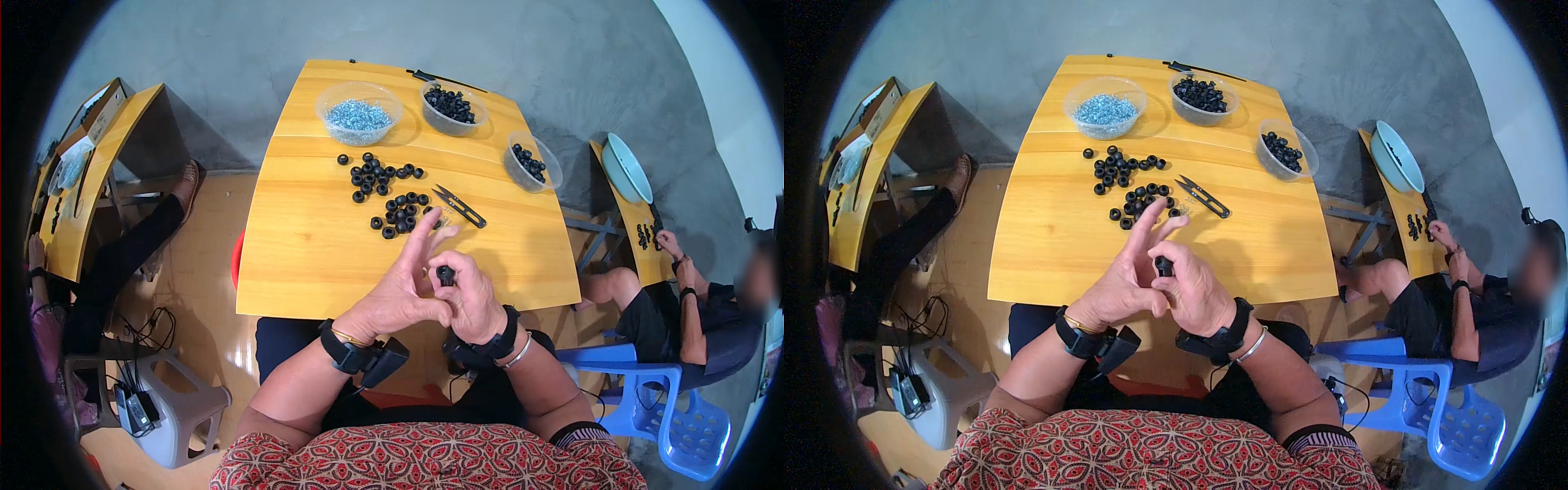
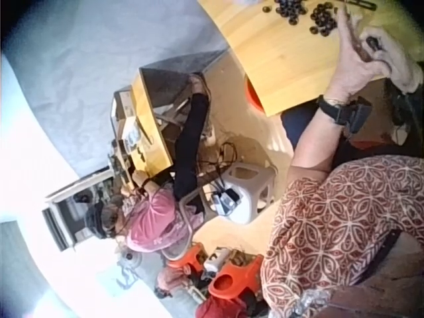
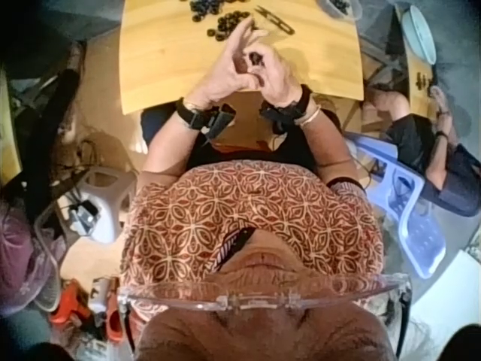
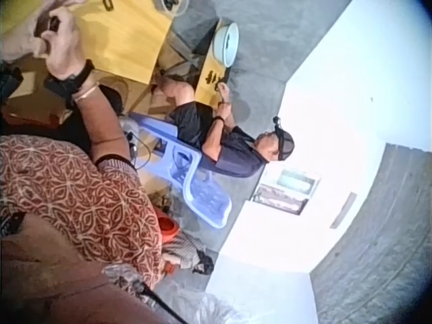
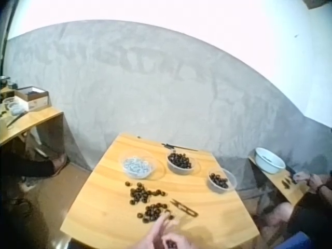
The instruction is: Manually assembling small black plastic components by inserting one piece into another.
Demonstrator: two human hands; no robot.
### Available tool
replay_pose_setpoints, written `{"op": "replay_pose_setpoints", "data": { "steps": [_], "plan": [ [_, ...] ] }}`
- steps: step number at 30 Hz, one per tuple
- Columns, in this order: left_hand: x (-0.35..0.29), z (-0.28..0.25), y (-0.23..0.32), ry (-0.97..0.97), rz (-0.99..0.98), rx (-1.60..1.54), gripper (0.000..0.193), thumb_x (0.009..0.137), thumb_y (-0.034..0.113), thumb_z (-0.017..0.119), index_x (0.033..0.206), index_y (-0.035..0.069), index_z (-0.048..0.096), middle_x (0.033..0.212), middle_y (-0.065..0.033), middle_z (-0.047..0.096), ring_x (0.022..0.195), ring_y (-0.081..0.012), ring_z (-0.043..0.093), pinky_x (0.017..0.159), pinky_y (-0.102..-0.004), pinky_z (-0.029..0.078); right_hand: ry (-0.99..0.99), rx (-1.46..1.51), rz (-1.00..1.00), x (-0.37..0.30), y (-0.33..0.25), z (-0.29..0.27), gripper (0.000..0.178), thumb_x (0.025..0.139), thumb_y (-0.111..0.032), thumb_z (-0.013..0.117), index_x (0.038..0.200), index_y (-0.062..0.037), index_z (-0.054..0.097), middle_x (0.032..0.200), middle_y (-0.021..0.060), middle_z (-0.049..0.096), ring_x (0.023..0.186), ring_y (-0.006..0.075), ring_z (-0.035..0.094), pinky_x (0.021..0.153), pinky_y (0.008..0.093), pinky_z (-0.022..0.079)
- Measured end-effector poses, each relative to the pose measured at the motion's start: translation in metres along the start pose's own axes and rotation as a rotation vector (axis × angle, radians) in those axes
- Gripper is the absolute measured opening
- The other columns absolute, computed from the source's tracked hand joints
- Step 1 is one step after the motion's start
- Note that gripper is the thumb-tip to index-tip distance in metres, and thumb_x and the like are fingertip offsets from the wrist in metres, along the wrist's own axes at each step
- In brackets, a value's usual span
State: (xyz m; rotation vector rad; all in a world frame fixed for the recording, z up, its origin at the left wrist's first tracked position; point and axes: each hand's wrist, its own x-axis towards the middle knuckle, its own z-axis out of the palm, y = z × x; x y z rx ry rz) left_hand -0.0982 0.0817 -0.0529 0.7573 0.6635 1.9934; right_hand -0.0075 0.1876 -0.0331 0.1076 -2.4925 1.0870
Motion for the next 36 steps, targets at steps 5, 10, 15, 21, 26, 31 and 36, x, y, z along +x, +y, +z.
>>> {"op": "replay_pose_setpoints", "data": {
  "steps": [5,10,15,21,26,31,36],
  "plan": [
    [-0.001,0.003,-0.008,-0.079,-0.022,0.051,0.103,0.047,0.013,0.084,0.132,0.009,0.027,0.126,-0.0108,0.041,0.107,-0.0141,0.045,0.09,-0.0279,0.038,-0.023,-0.056,-0.114,-0.004,-0.007,-0.002,0.035,0.071,-0.004,0.057,0.103,-0.0021,0.045,0.092,0.0154,0.053,0.083,0.0336,0.053,0.068,0.0374,0.044],
    [-0.005,0.007,-0.009,-0.092,0.087,0.233,0.055,0.065,0.009,0.073,0.114,0.004,0.049,0.109,-0.0034,0.052,0.096,-0.0088,0.048,0.082,-0.0236,0.041,-0.013,-0.07,-0.126,-0.002,-0.016,-0.004,0.028,0.073,-0.005,0.054,0.1,-0.0015,0.046,0.086,0.0146,0.055,0.076,0.0324,0.055,0.066,0.037,0.043],
    [-0.005,0.007,-0.013,-0.045,0.093,0.303,0.048,0.067,0.014,0.073,0.109,0.003,0.053,0.099,-0.0027,0.056,0.09,-0.0082,0.05,0.08,-0.0236,0.042,0.0,-0.056,-0.122,-0.001,-0.019,-0.006,0.024,0.075,-0.004,0.053,0.097,-0.002,0.047,0.081,0.0143,0.055,0.071,0.0315,0.055,0.063,0.0359,0.044],
    [-0.006,0.005,-0.022,0.008,0.089,0.339,0.05,0.067,0.018,0.071,0.109,-0.001,0.052,0.102,-0.0075,0.056,0.09,-0.0116,0.052,0.081,-0.0254,0.042,0.007,0.01,-0.094,-0.006,-0.006,-0.003,0.021,0.077,-0.005,0.051,0.097,-0.0014,0.047,0.086,0.0154,0.055,0.07,0.0311,0.055,0.063,0.0358,0.044],
    [-0.002,0.012,-0.008,0.034,-0.002,0.16,0.034,0.074,0.014,0.066,0.104,0.0,0.056,0.093,-0.005,0.057,0.083,-0.0113,0.053,0.076,-0.0251,0.043,-0.002,0.141,-0.007,-0.001,-0.013,-0.013,0.022,0.091,-0.013,0.037,0.105,-0.0004,0.048,0.091,0.0126,0.056,0.068,0.0231,0.056,0.061,0.03,0.044],
    [-0.003,-0.002,-0.011,0.137,-0.132,-0.002,0.02,0.083,0.005,0.055,0.102,0.001,0.059,0.074,-0.0008,0.056,0.061,-0.0083,0.049,0.057,-0.0202,0.042,-0.105,0.372,0.259,-0.005,-0.009,-0.028,0.023,0.09,-0.013,0.04,0.107,-0.0011,0.051,0.081,0.0077,0.056,0.065,0.0141,0.052,0.061,0.0254,0.043],
    [-0.004,-0.002,-0.008,0.156,-0.116,0.067,0.017,0.083,0.005,0.055,0.099,0.001,0.059,0.071,-0.0039,0.057,0.057,-0.009,0.051,0.054,-0.02,0.042,-0.048,0.194,0.221,0.0,-0.01,-0.027,0.023,0.09,-0.011,0.039,0.109,-0.0001,0.048,0.072,0.005,0.052,0.06,0.0082,0.047,0.057,0.0218,0.042]
  ]
}}
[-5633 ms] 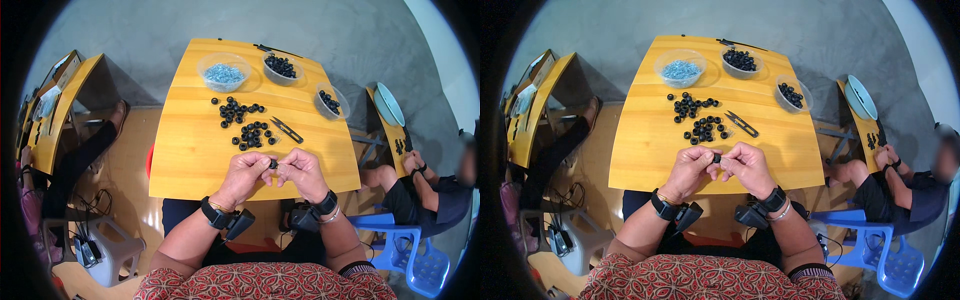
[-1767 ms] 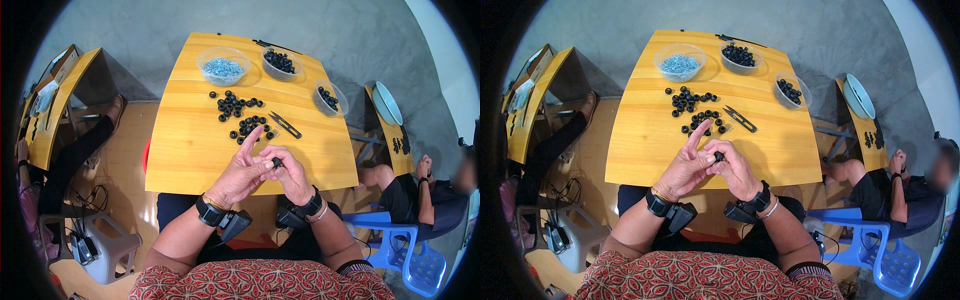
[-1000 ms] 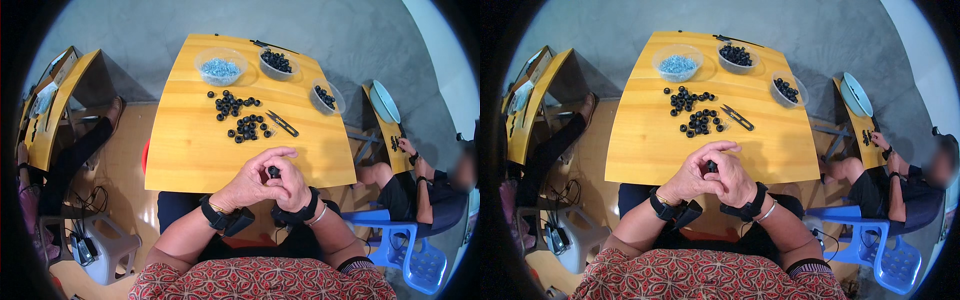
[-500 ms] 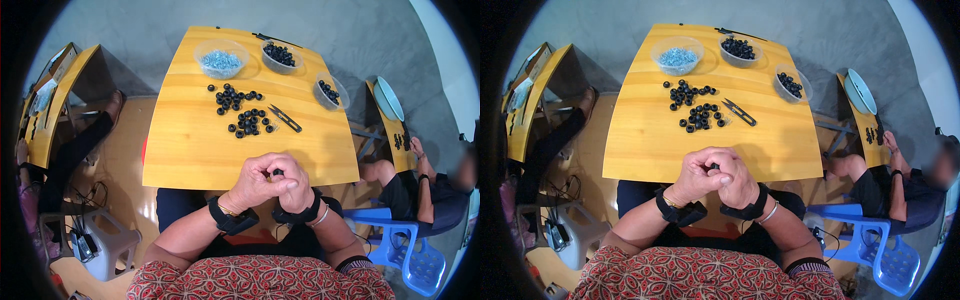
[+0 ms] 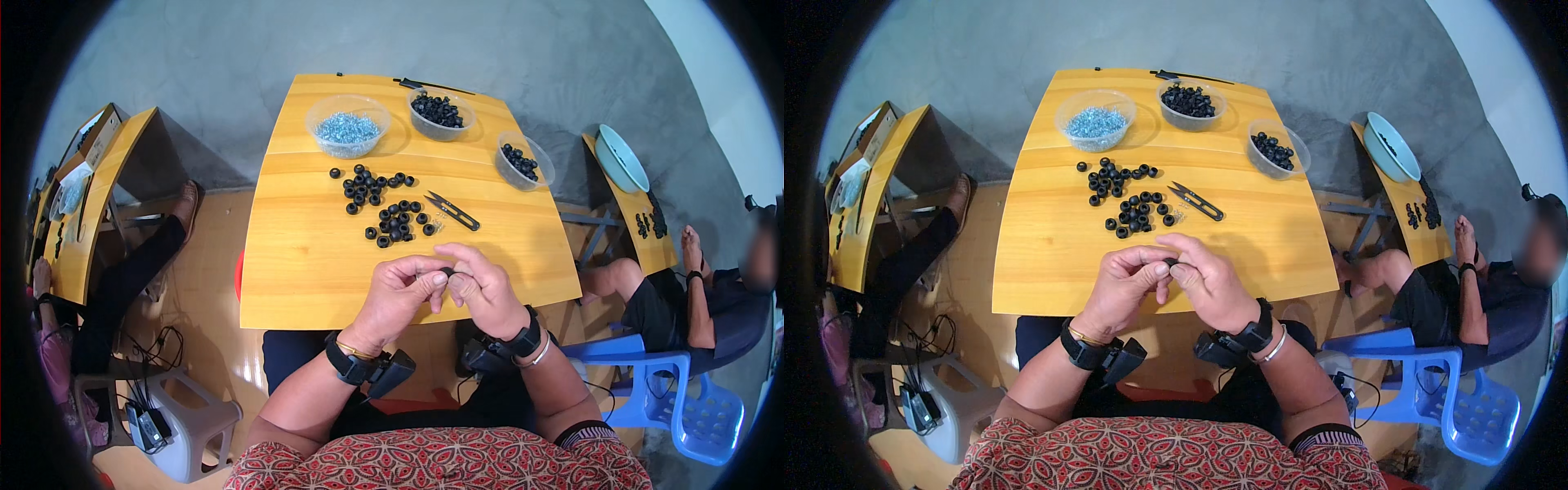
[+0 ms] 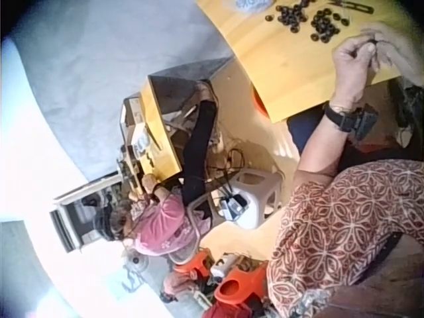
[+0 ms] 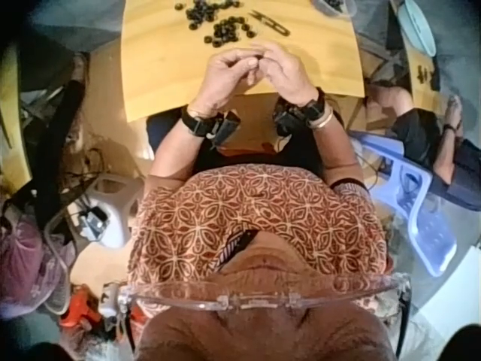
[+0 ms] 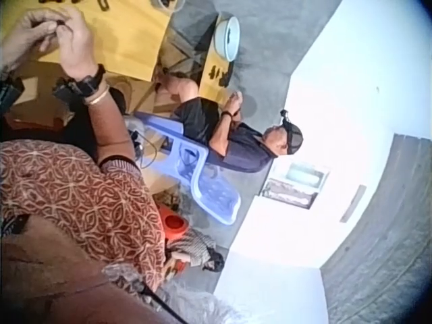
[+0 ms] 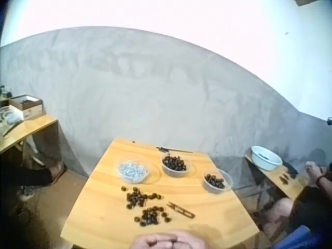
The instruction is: Manually assembling small black plastic components by inserting one piece into another.
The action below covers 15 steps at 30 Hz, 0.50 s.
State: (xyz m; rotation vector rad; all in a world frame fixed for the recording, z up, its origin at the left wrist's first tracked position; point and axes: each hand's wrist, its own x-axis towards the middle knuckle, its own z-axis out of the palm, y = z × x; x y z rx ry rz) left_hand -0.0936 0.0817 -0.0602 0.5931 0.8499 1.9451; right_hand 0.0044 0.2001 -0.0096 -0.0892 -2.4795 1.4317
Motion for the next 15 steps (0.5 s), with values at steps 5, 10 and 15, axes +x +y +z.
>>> {"op": "replay_pose_setpoints", "data": {
  "steps": [5,10,15],
  "plan": [
    [-0.0003,-0.001,0.0029,-0.002,0.005,-0.134,0.015,0.081,0.005,0.057,0.096,0.0,0.059,0.076,-0.0079,0.059,0.06,-0.0125,0.056,0.055,-0.0215,0.047,0.136,0.56,0.19,-0.0012,0.0094,-0.0101,0.016,0.09,-0.015,0.044,0.096,-0.0006,0.049,0.068,0.0034,0.05,0.06,0.0085,0.049,0.054,0.0203,0.043],
    [0.0008,-0.0017,0.0014,0.021,0.05,-0.204,0.014,0.08,0.002,0.057,0.094,0.0,0.059,0.078,-0.0089,0.06,0.065,-0.0153,0.059,0.06,-0.0253,0.052,0.056,0.403,0.172,-0.001,0.0076,-0.0057,0.011,0.088,-0.011,0.049,0.092,-0.0003,0.049,0.069,0.0027,0.051,0.057,0.007,0.049,0.05,0.0186,0.042],
    [-0.0012,-0.0016,0.0,0.016,0.067,-0.188,0.015,0.079,-0.001,0.057,0.094,0.0,0.058,0.086,-0.0097,0.059,0.073,-0.0164,0.06,0.065,-0.0297,0.055,0.024,0.327,0.18,-0.0025,0.0066,-0.0063,0.009,0.087,-0.008,0.049,0.089,0.0004,0.048,0.071,0.0029,0.051,0.056,0.0072,0.051,0.049,0.0192,0.043]
  ]
}}
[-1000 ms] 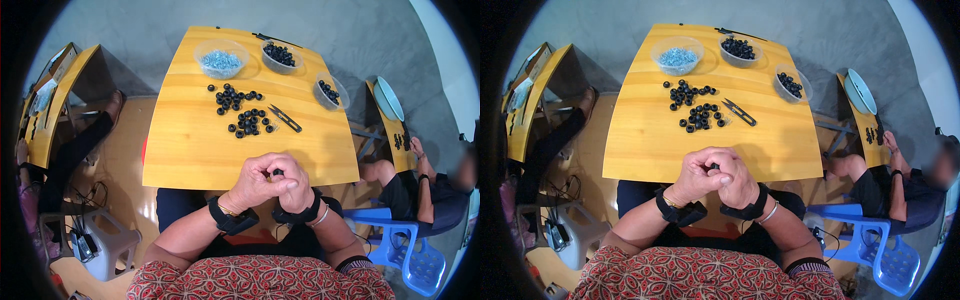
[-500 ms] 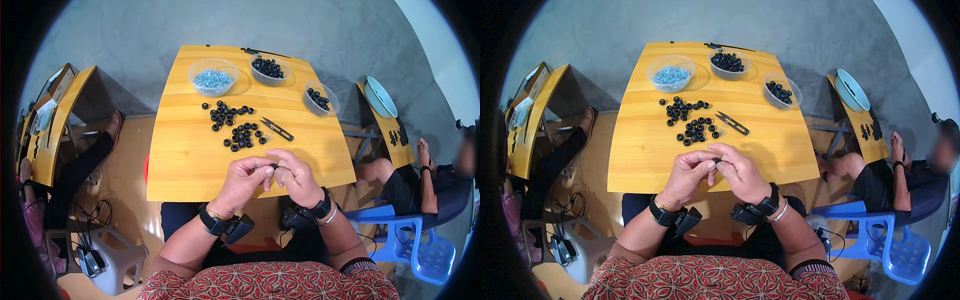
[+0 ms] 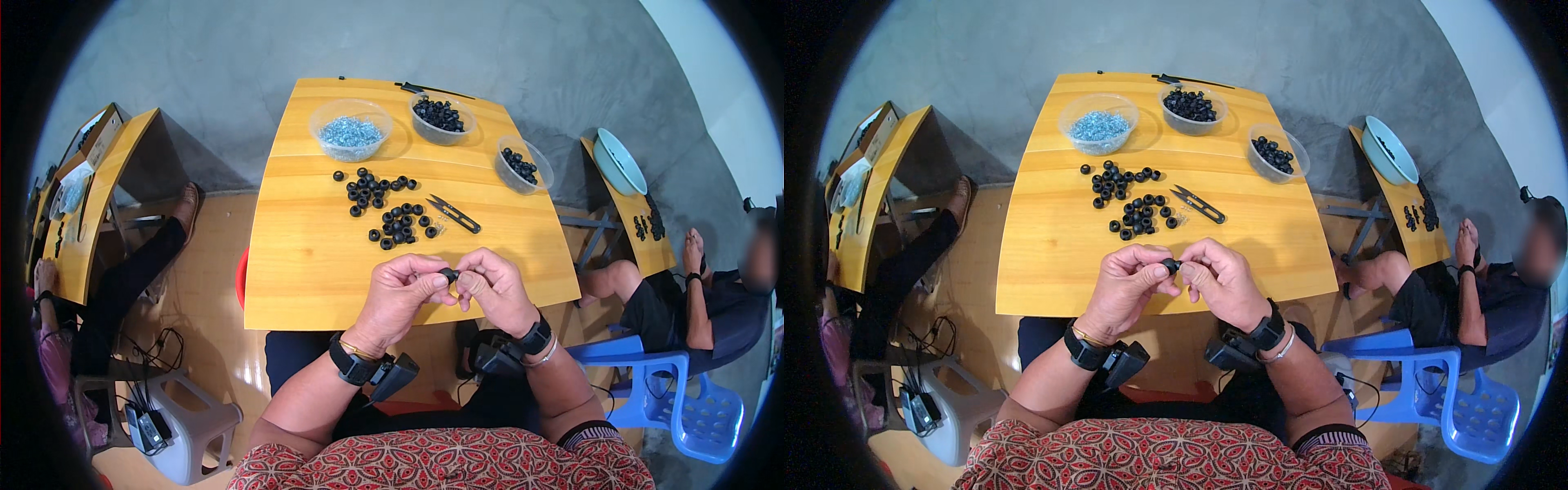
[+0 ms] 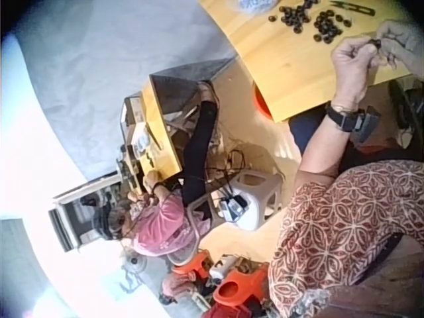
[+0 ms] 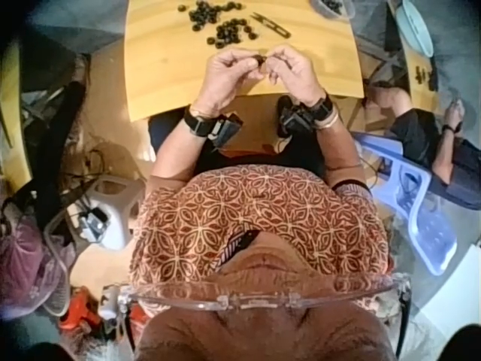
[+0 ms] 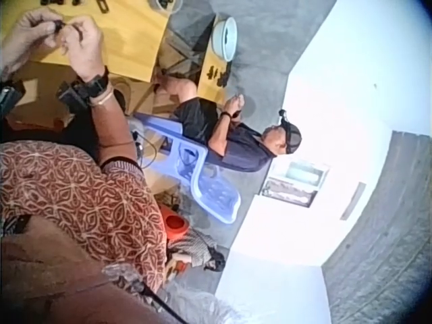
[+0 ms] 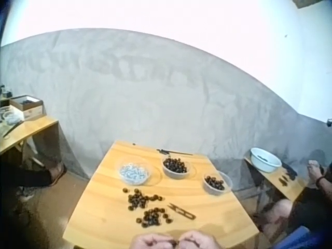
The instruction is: Manually assembling small black plastic components by inserting one piece into another.
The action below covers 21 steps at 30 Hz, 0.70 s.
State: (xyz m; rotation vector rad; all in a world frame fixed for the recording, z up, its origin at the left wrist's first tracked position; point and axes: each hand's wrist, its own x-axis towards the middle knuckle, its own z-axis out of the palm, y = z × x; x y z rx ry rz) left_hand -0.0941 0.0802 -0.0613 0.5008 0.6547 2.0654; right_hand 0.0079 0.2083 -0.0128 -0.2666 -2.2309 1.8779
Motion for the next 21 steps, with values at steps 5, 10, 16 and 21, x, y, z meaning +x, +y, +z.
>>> {"op": "replay_pose_setpoints", "data": {
  "steps": [5,10,16,21],
  "plan": [
    [-0.002,-0.003,-0.002,-0.016,0.014,0.006,0.015,0.078,-0.004,0.057,0.093,0.0,0.059,0.092,-0.0099,0.058,0.08,-0.0192,0.061,0.068,-0.0305,0.055,0.024,-0.039,-0.049,-0.003,-0.004,0.006,0.006,0.086,-0.005,0.049,0.088,0.0007,0.047,0.074,0.0039,0.052,0.058,0.008,0.054,0.05,0.0201,0.045],
    [-0.004,0.002,0.002,0.009,-0.019,0.014,0.012,0.079,-0.002,0.056,0.091,-0.001,0.059,0.09,-0.0105,0.059,0.073,-0.0189,0.061,0.067,-0.0301,0.055,-0.007,-0.21,-0.139,-0.001,-0.011,0.005,0.004,0.084,-0.001,0.048,0.088,0.0005,0.047,0.076,0.0062,0.053,0.06,0.0101,0.056,0.051,0.0214,0.047],
    [0.0,0.004,0.001,-0.009,-0.082,-0.073,0.011,0.082,0.001,0.054,0.092,-0.003,0.057,0.078,-0.0102,0.06,0.068,-0.0172,0.061,0.066,-0.0305,0.054,-0.05,-0.381,-0.272,0.003,-0.014,-0.002,0.007,0.083,0.0,0.049,0.09,0.0007,0.047,0.078,0.0081,0.053,0.062,0.0127,0.057,0.053,0.0241,0.048],
    [0.001,-0.001,-0.007,0.046,-0.083,-0.024,0.014,0.083,0.003,0.054,0.095,-0.003,0.056,0.077,-0.0084,0.059,0.066,-0.0138,0.058,0.065,-0.0298,0.054,-0.039,-0.375,-0.154,0.0,-0.025,0.006,0.019,0.081,-0.002,0.052,0.099,0.0,0.048,0.084,0.0113,0.055,0.073,0.0197,0.058,0.064,0.0295,0.047]
  ]
}}
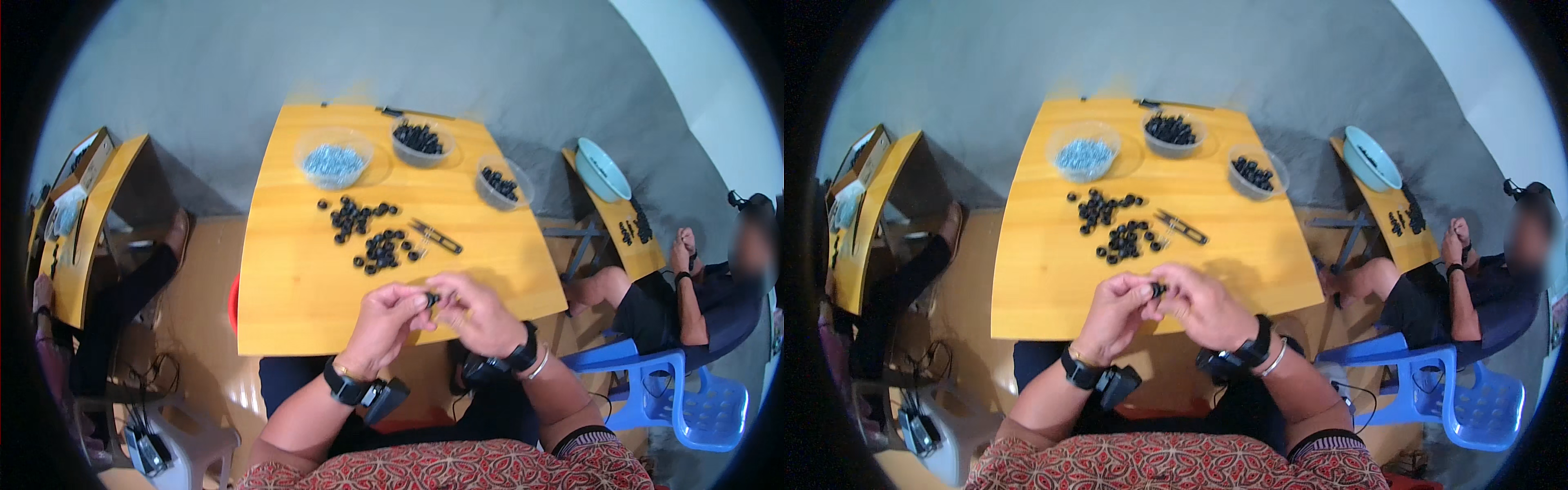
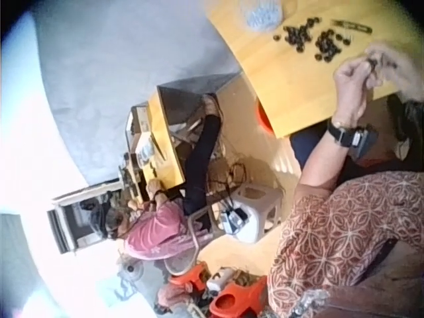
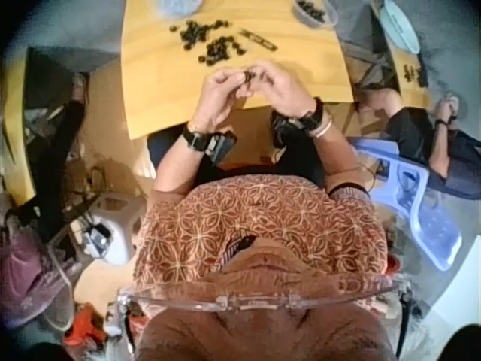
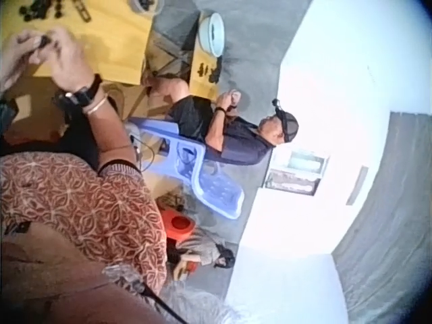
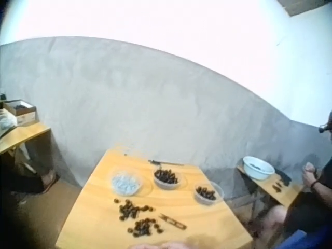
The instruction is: Manually assembling small black plastic components by inserting one piece into another.
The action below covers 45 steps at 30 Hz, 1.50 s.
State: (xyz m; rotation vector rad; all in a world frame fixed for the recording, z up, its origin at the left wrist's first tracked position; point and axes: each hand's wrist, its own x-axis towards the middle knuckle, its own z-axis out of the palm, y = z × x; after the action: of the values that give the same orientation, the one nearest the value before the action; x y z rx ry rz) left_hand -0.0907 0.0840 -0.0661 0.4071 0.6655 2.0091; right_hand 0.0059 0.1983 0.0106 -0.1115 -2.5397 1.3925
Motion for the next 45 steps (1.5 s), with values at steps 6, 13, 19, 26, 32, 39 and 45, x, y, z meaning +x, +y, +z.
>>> {"op": "replay_pose_setpoints", "data": {
  "steps": [6,13,19,26,32,39,45],
  "plan": [
    [-0.001,0.0,-0.002,0.047,-0.067,-0.056,0.018,0.084,0.008,0.053,0.1,-0.001,0.055,0.081,-0.0077,0.058,0.067,-0.0131,0.057,0.064,-0.03,0.055,0.145,-0.244,-0.113,0.006,0.028,-0.019,0.022,0.078,-0.004,0.055,0.1,-0.0018,0.053,0.079,0.0129,0.058,0.07,0.0205,0.057,0.062,0.0291,0.045],
    [0.007,-0.003,0.002,0.131,-0.124,-0.018,0.016,0.086,0.013,0.052,0.094,0.0,0.056,0.079,-0.0062,0.058,0.066,-0.0112,0.056,0.064,-0.0286,0.054,0.497,-1.073,0.136,0.063,0.047,-0.144,0.02,0.079,-0.014,0.056,0.092,-0.0001,0.055,0.069,0.0158,0.058,0.059,0.0275,0.057,0.056,0.0332,0.044],
    [0.006,-0.014,-0.003,0.083,-0.158,-0.036,0.016,0.088,0.015,0.05,0.093,0.0,0.055,0.077,-0.0069,0.058,0.065,-0.0123,0.057,0.065,-0.0311,0.054,-0.076,-0.412,-0.114,0.082,0.055,-0.074,0.016,0.079,-0.012,0.055,0.09,-0.0011,0.055,0.067,0.0167,0.057,0.063,0.0282,0.058,0.058,0.033,0.045],
    [0.008,-0.021,0.001,0.098,-0.164,-0.106,0.016,0.089,0.014,0.046,0.096,0.001,0.053,0.08,-0.0089,0.058,0.067,-0.0145,0.057,0.067,-0.0335,0.054,-0.126,-0.672,-0.009,0.095,0.077,-0.03,0.01,0.076,-0.01,0.055,0.081,-0.0021,0.054,0.072,0.0167,0.058,0.071,0.0338,0.057,0.062,0.0384,0.045],
    [0.005,-0.023,0.003,0.112,-0.19,-0.13,0.016,0.09,0.014,0.043,0.099,0.002,0.05,0.082,-0.0111,0.057,0.068,-0.0165,0.057,0.068,-0.0352,0.053,-0.256,-0.737,0.007,0.083,0.063,-0.015,0.014,0.076,-0.013,0.057,0.084,-0.0022,0.053,0.074,0.0171,0.059,0.073,0.0342,0.057,0.064,0.0402,0.045],
    [0.008,-0.019,0.003,0.103,-0.186,-0.111,0.017,0.091,0.015,0.042,0.098,0.001,0.05,0.08,-0.0083,0.056,0.065,-0.0131,0.055,0.065,-0.0326,0.054,-0.263,-0.854,-0.008,0.081,0.063,-0.012,0.015,0.077,-0.014,0.056,0.087,-0.0033,0.054,0.077,0.0166,0.058,0.073,0.0357,0.056,0.064,0.0419,0.044],
    [0.006,-0.023,0.002,0.087,-0.181,-0.131,0.021,0.09,0.017,0.044,0.098,-0.001,0.054,0.082,-0.0087,0.059,0.067,-0.0147,0.057,0.065,-0.0319,0.053,-0.234,-0.52,-0.162,0.048,0.032,-0.002,0.012,0.076,-0.009,0.055,0.087,-0.0041,0.054,0.072,0.0125,0.056,0.068,0.0306,0.056,0.059,0.0369,0.045]
  ]
}}
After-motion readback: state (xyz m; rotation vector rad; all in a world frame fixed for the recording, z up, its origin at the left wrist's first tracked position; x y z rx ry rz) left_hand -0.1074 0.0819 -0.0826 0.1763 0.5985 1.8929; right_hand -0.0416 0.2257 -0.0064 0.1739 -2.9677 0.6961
